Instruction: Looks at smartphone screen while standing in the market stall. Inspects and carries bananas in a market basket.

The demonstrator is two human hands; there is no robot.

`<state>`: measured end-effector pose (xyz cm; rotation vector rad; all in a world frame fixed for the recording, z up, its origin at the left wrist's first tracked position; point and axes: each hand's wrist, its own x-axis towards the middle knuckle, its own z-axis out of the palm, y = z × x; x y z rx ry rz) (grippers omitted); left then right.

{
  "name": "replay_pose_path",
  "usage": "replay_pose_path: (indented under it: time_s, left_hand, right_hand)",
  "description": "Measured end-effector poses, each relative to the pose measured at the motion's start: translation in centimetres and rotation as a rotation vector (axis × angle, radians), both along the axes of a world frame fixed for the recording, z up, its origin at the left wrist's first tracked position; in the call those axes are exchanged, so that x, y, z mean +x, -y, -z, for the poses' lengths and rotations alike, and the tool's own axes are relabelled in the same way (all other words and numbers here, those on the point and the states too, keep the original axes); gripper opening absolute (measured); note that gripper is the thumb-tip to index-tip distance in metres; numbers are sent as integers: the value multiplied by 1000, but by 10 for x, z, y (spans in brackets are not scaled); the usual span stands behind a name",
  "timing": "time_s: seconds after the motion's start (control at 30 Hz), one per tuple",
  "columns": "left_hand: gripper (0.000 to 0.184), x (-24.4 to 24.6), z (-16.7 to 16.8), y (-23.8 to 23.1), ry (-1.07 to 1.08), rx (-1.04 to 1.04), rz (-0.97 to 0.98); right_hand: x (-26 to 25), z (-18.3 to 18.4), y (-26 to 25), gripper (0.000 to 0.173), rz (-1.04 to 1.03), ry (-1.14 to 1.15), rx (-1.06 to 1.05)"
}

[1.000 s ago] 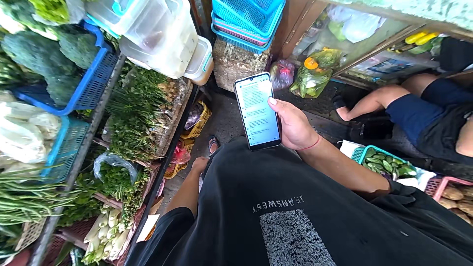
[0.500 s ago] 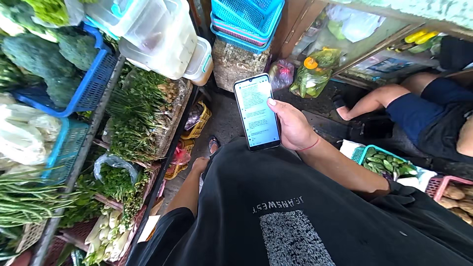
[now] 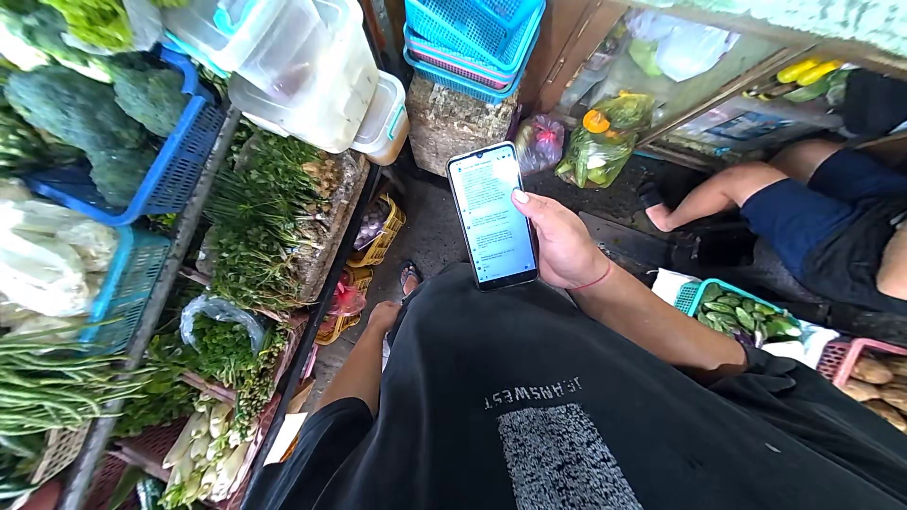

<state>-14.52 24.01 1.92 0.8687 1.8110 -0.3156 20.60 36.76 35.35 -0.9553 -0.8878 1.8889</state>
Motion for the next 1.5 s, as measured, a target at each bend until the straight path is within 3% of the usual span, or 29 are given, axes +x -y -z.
replay_pose_path:
  time_s: [0.23, 0.47, 1.13, 1.33, 1.5]
  left_hand:
    - [49, 4, -18, -2, 6, -2, 21]
    - [48, -1, -2, 1, -1, -4, 32]
    - [49, -2, 4, 0, 0, -2, 9]
    - [50, -2, 5, -1, -8, -10, 34]
    - [50, -3, 8, 0, -6, -9, 27]
  right_hand:
    - [1, -2, 0, 47, -4, 10, 6]
    - [0, -2, 0, 46, 8, 13, 6]
    - [0, -2, -1, 45, 14, 34, 4]
    - [-1, -2, 0, 30, 37, 36, -19]
    - [-1, -2, 1, 33, 27, 38, -22]
